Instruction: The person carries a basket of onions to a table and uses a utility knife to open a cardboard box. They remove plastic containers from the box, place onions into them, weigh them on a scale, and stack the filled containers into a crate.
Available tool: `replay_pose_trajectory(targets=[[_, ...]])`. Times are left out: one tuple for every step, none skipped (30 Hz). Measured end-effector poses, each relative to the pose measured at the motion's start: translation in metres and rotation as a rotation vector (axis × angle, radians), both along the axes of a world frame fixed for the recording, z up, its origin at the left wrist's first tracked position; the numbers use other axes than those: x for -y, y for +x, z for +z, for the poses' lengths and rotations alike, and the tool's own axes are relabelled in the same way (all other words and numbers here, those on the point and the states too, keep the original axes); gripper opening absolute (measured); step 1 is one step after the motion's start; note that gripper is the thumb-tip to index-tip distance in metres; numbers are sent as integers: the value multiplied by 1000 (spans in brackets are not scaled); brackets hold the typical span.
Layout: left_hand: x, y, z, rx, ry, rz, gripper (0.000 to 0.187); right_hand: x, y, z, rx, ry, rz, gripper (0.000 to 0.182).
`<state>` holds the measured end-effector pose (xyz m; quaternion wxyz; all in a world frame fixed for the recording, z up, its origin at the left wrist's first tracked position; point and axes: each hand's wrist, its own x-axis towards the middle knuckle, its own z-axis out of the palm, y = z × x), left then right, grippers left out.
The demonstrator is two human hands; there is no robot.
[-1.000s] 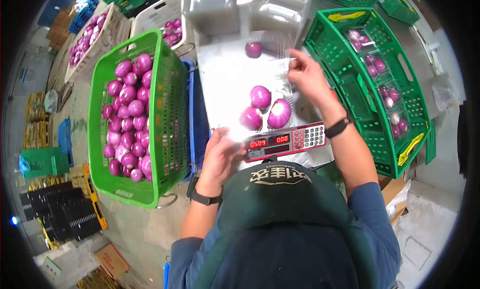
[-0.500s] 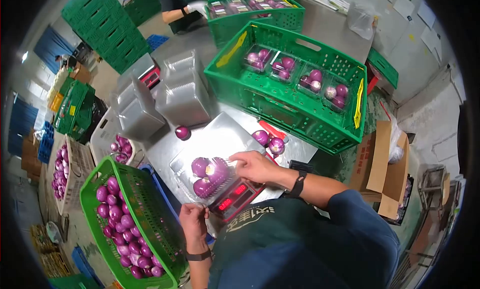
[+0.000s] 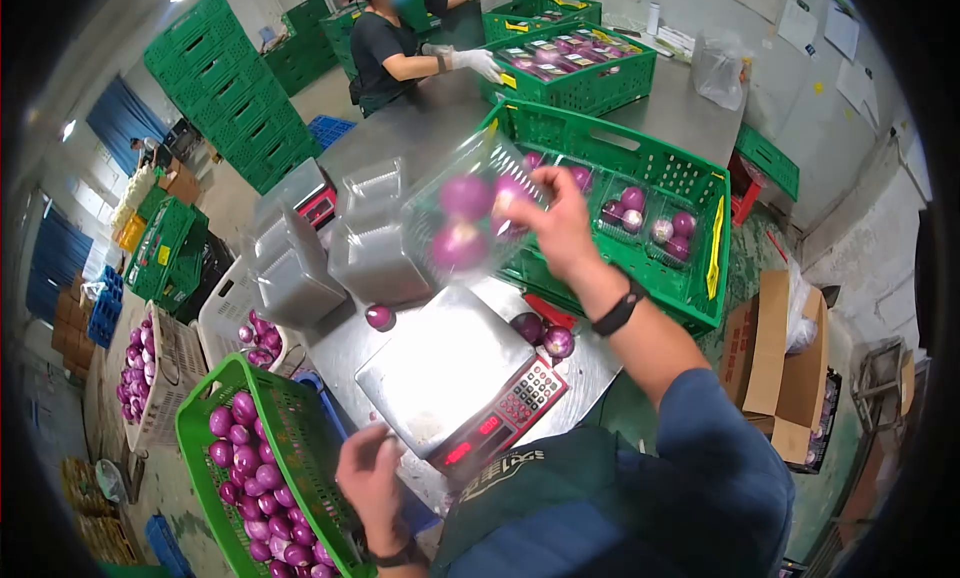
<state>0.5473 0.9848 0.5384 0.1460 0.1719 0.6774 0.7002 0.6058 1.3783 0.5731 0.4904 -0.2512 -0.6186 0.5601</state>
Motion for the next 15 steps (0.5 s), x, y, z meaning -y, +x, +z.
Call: replay_pose_trajectory(targets=[[16,-1,1,-15,-11,90,23,-17,2,12,29,31,-99,50],[35,-1,1,-39,-76,190,23,-43,1,9,115,61,-171,53],[56,-1,-1,-60,-142,291,23,-72,-1,-5,203,90,-242,58],[77,0,-6,-155,-194,404,18,-95,-4,-19,290,120,-310,62],[93,1,-11,-250,-246,516,21,-113,-8,-32,343,107,-335,63],[109,8,-4,-235,-317,596,19,-128,-11,-45,397,91,-358,64],[122,17,7,-218,-389,678,18,-142,-14,-56,450,76,-378,64],[132,23,11,-301,-486,723,20,-152,-15,-64,476,-157,-253,62],[142,29,13,-386,-584,767,22,-152,-18,-64,502,-234,-231,60],[152,33,13,-366,-653,798,24,-150,-21,-64,529,-311,-207,59],[163,38,11,-342,-721,829,26,-151,-24,-64,557,-386,-181,58],[172,44,8,-316,-791,859,28,-157,-31,-72,538,-382,-159,52],[181,50,4,-247,-888,852,30,-166,-35,-77,528,-391,-147,54],[189,57,0,-176,-985,841,31,-172,-37,-79,520,-401,-136,55],[180,62,9,-103,-1082,830,33,-174,-40,-79,511,-412,-123,57]])
